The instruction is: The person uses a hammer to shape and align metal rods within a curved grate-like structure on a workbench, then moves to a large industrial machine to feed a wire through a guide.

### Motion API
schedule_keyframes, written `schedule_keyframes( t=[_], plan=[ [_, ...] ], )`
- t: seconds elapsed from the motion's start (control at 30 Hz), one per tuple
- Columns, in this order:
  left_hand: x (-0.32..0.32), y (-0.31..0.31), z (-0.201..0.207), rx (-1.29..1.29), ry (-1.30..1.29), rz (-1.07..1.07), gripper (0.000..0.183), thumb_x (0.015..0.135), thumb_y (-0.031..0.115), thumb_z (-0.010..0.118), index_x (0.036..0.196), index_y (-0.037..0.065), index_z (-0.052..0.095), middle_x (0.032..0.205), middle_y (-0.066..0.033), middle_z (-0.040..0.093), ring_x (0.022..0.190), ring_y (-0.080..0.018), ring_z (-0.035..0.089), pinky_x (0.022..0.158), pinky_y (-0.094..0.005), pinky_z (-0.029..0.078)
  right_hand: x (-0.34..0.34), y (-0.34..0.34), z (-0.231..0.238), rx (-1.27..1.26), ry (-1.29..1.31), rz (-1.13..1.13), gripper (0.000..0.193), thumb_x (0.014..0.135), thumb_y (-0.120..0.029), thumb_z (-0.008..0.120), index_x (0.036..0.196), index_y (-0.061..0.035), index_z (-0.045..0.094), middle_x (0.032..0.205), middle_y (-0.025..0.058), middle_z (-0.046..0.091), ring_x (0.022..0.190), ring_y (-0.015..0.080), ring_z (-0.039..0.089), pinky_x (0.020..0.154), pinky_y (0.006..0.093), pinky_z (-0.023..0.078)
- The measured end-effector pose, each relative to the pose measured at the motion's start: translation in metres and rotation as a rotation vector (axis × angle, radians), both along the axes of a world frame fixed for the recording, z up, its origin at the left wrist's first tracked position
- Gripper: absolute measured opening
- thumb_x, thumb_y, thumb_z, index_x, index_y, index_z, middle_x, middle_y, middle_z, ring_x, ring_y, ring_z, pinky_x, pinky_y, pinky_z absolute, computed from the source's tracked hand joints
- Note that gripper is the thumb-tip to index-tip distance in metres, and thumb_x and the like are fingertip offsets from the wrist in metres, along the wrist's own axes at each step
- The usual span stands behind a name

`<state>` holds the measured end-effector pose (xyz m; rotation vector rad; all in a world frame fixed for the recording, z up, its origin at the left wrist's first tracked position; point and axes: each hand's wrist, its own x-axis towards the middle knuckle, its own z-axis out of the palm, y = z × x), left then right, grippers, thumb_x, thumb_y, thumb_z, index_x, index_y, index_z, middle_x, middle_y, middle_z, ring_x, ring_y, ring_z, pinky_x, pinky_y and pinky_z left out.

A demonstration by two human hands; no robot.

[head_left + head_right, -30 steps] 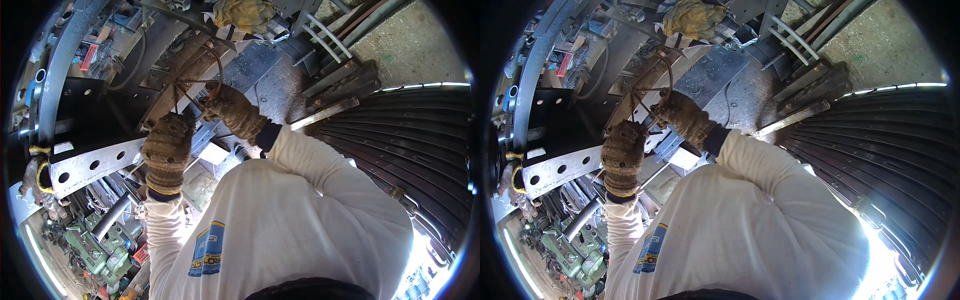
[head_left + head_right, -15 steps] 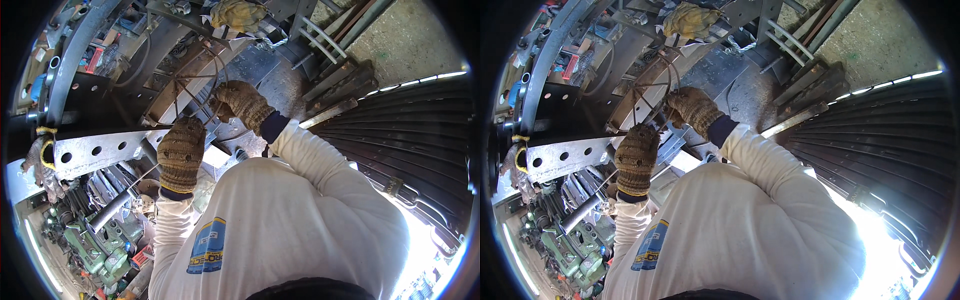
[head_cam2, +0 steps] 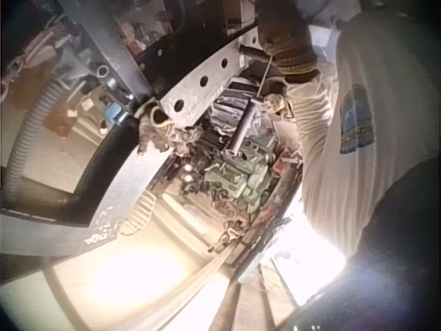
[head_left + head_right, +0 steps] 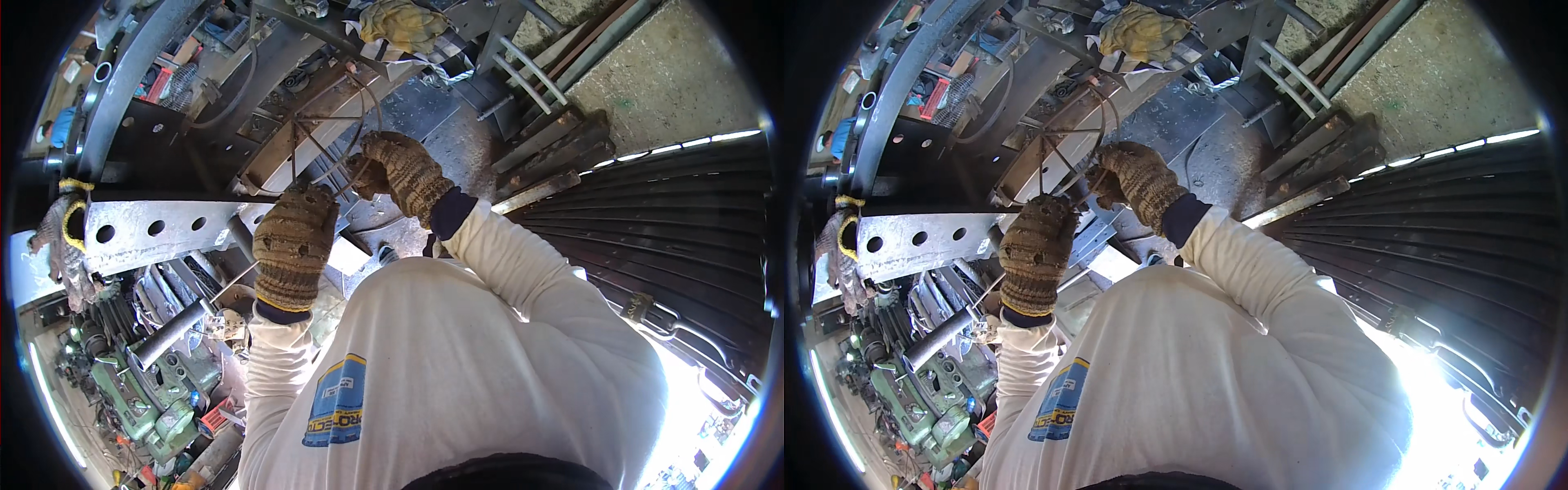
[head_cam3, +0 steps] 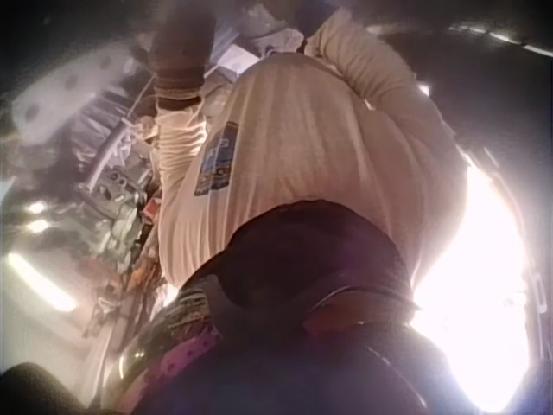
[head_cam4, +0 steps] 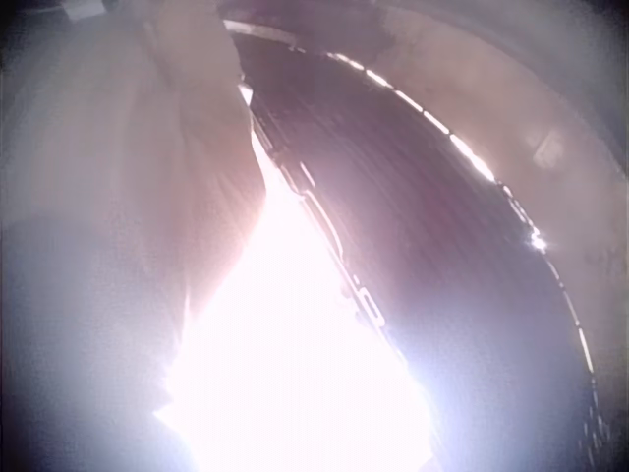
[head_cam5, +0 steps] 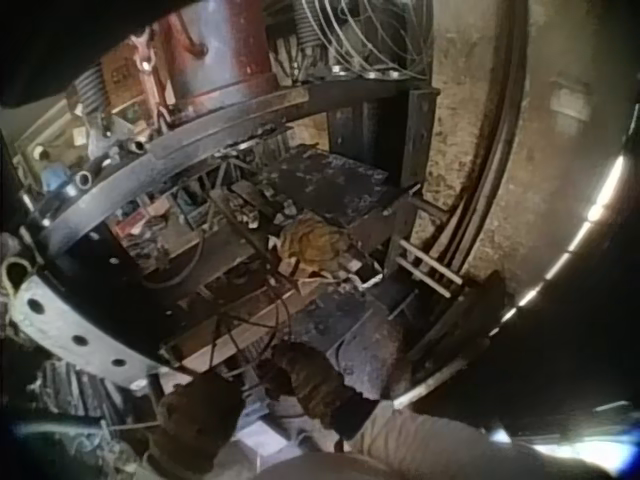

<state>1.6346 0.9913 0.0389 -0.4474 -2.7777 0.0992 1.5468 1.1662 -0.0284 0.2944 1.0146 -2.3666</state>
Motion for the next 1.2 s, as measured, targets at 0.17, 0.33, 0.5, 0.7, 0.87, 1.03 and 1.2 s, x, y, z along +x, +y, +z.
schedule_keyframes(
  t=[0.17, 0.33, 0.5, 0.7, 0.87, 1.03, 1.2],
  plan=[
    [0.0, 0.005, 0.006, -0.02, -0.023, -0.032, 0.019, 0.084, 0.025, 0.068, 0.096, 0.01, 0.068, 0.097, -0.011, 0.067, 0.091, -0.028, 0.065, 0.076, -0.0375, 0.053, -0.005, 0.002, -0.011, -0.102, 0.047, 0.001, 0.027, 0.089, -0.02, 0.065, 0.104, 0.0008, 0.06, 0.09, 0.0186, 0.068, 0.072, 0.0281, 0.068, 0.055, 0.0399, 0.056],
    [0.008, 0.037, 0.0, -0.04, -0.043, -0.024, 0.021, 0.089, 0.022, 0.055, 0.102, 0.01, 0.065, 0.094, -0.0079, 0.066, 0.089, -0.0272, 0.063, 0.074, -0.0402, 0.051, -0.011, 0.019, -0.003, 0.009, 0.003, -0.001, 0.027, 0.088, -0.022, 0.066, 0.103, -0.0003, 0.061, 0.085, 0.0168, 0.067, 0.068, 0.0268, 0.067, 0.051, 0.0385, 0.052],
    [0.013, 0.086, 0.009, -0.142, -0.283, 0.043, 0.033, 0.086, 0.022, 0.052, 0.115, 0.008, 0.062, 0.1, -0.0101, 0.065, 0.093, -0.028, 0.062, 0.078, -0.0412, 0.051, -0.028, 0.041, -0.012, 0.049, 0.081, 0.086, 0.024, 0.088, -0.022, 0.066, 0.1, -0.0017, 0.063, 0.077, 0.0117, 0.064, 0.065, 0.0234, 0.065, 0.046, 0.0343, 0.047],
    [0.032, 0.054, -0.028, -0.037, -0.006, -0.092, 0.044, 0.091, 0.024, 0.047, 0.132, 0.007, 0.051, 0.126, -0.0141, 0.056, 0.112, -0.0293, 0.055, 0.088, -0.0471, 0.047, -0.027, 0.052, 0.007, 0.231, 0.219, 0.217, 0.031, 0.088, -0.028, 0.068, 0.104, -0.0025, 0.061, 0.076, 0.0074, 0.065, 0.064, 0.0199, 0.065, 0.05, 0.032, 0.049],
    [0.023, 0.026, 0.004, -0.366, 0.083, 0.025, 0.024, 0.088, 0.026, 0.055, 0.106, 0.012, 0.063, 0.097, -0.007, 0.064, 0.082, -0.0244, 0.062, 0.069, -0.039, 0.05, -0.003, 0.046, 0.04, 1.15, 1.653, -0.315, 0.039, 0.084, -0.033, 0.067, 0.11, -0.0051, 0.06, 0.089, 0.0159, 0.066, 0.079, 0.0326, 0.065, 0.073, 0.0439, 0.052],
    [0.02, 0.021, 0.061, -0.608, 0.016, 0.206, 0.031, 0.084, 0.02, 0.06, 0.114, 0.01, 0.063, 0.105, -0.0101, 0.065, 0.079, -0.0263, 0.064, 0.064, -0.0409, 0.052, 0.017, 0.024, 0.047, 1.101, 1.815, 0.155, 0.038, 0.084, -0.023, 0.065, 0.12, -0.0126, 0.06, 0.08, 0.0107, 0.061, 0.078, 0.0334, 0.061, 0.072, 0.0446, 0.05],
    [0.019, 0.021, 0.066, 0.376, 0.15, 0.121, 0.041, 0.077, 0.011, 0.074, 0.116, 0.009, 0.064, 0.109, -0.0121, 0.066, 0.094, -0.0281, 0.066, 0.08, -0.0387, 0.054, 0.028, 0.022, 0.024, 0.395, 0.726, 0.036, 0.034, 0.094, -0.035, 0.06, 0.115, -0.0083, 0.064, 0.082, 0.006, 0.068, 0.065, 0.0146, 0.06, 0.053, 0.0302, 0.048]
  ],
)
